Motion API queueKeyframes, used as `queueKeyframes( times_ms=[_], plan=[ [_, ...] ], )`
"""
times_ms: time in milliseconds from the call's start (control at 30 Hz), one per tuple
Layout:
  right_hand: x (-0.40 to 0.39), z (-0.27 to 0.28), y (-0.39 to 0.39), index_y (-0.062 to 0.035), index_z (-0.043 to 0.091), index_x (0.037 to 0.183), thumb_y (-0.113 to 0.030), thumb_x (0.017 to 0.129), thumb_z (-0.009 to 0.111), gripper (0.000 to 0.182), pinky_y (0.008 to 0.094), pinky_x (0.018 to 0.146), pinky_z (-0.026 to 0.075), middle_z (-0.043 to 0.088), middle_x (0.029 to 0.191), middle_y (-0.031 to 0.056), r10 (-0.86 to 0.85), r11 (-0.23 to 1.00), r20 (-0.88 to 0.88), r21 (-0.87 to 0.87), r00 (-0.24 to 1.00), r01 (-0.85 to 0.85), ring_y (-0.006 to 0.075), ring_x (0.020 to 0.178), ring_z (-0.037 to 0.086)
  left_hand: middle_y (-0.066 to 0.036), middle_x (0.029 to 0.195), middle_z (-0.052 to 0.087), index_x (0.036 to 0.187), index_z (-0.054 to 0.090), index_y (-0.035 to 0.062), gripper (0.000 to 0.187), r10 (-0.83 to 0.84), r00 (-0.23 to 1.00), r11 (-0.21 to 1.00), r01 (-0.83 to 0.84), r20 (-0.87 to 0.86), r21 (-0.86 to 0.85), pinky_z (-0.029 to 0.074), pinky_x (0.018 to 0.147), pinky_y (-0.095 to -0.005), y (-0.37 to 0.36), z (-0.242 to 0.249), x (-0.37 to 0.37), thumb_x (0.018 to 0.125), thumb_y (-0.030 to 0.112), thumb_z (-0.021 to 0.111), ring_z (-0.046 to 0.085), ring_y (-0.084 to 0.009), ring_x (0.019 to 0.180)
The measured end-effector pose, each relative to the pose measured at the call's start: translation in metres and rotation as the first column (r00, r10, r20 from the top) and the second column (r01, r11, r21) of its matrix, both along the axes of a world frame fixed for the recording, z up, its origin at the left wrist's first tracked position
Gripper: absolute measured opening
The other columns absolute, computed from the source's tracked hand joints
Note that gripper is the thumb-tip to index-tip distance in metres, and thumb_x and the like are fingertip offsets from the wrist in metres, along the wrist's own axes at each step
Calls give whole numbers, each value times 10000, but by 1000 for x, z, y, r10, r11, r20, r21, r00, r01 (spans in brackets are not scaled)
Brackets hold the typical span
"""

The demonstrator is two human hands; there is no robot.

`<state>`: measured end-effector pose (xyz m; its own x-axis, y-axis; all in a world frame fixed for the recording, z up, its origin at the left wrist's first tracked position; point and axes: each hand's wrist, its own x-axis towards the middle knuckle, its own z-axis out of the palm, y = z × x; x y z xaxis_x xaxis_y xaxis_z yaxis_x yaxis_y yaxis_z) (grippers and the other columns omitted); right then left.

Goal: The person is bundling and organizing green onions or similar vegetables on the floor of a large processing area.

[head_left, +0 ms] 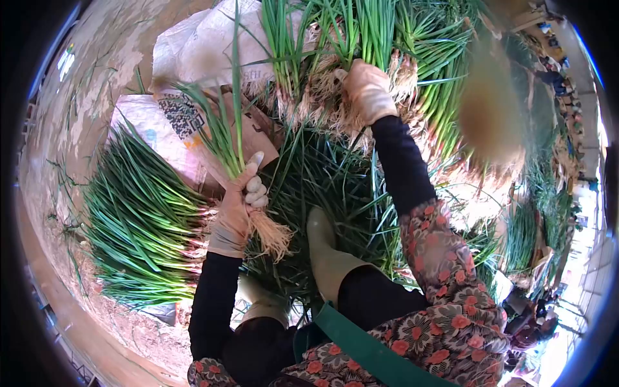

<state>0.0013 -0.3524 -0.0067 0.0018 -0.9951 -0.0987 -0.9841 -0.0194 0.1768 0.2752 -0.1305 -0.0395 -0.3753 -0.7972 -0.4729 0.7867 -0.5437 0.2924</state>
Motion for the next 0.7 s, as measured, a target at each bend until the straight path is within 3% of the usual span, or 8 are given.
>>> queueKeyframes(
  times_ms=[67,167,300,400,500,533,633,700],
  plan=[
    [1,-5,1,14,653,979,-377,895,577,407,412,676,533,690,838,184,141,990,-19,-24,990,-142,321,760,685,38,715,507,1289,502,94,353,47,996,998,-51,79,39,380,482,-207,3,5,-6,945,151,554,442,-56,544],
    [43,10,56,-15,639,1025,-391,903,557,404,450,701,517,664,821,223,141,988,600,-39,788,-148,369,765,663,-1,846,616,1217,541,83,314,135,889,971,-206,438,119,468,551,-219,-4,24,-30,915,146,599,571,-80,651],
    [114,-37,139,-37,611,1029,-375,927,520,365,457,706,497,644,840,229,265,883,776,43,573,-467,405,838,625,-86,741,644,917,586,48,107,7,823,995,51,568,-86,542,501,-270,2,-32,-10,894,139,637,617,-142,553],
    [120,-59,137,-28,617,955,-337,936,501,330,439,735,494,646,886,209,363,870,788,-97,496,-483,408,871,616,-104,735,642,909,567,33,118,193,852,976,-217,486,-9,554,511,-282,18,-22,-4,909,140,618,622,-149,571],
    [102,-99,113,-24,633,955,-337,935,496,342,423,758,495,648,951,210,508,579,353,536,786,-615,394,925,611,-114,793,652,1078,557,23,212,103,919,986,-146,381,85,575,583,-326,38,-14,24,942,185,569,642,-177,630],
    [96,-96,125,-32,612,1090,-386,929,498,405,400,719,512,641,1020,225,357,584,376,625,855,-519,365,948,617,-117,812,656,1135,554,20,256,73,938,987,-117,340,111,583,607,-340,39,-12,31,952,200,553,649,-186,649],
    [108,-97,141,-40,544,1225,-482,922,491,538,360,684,527,650,1070,187,254,802,804,135,538,-581,296,953,639,-78,893,662,1068,589,54,226,107,947,976,-157,304,148,573,624,-346,44,-15,37,943,241,571,637,-153,675],
    [138,-76,146,-41,511,1250,-507,916,524,574,321,607,492,656,1020,135,-38,786,972,172,232,-593,219,821,640,-98,902,667,1098,581,32,278,59,958,980,-109,281,165,572,641,-359,49,-21,39,950,266,555,655,-179,718]
  ],
)
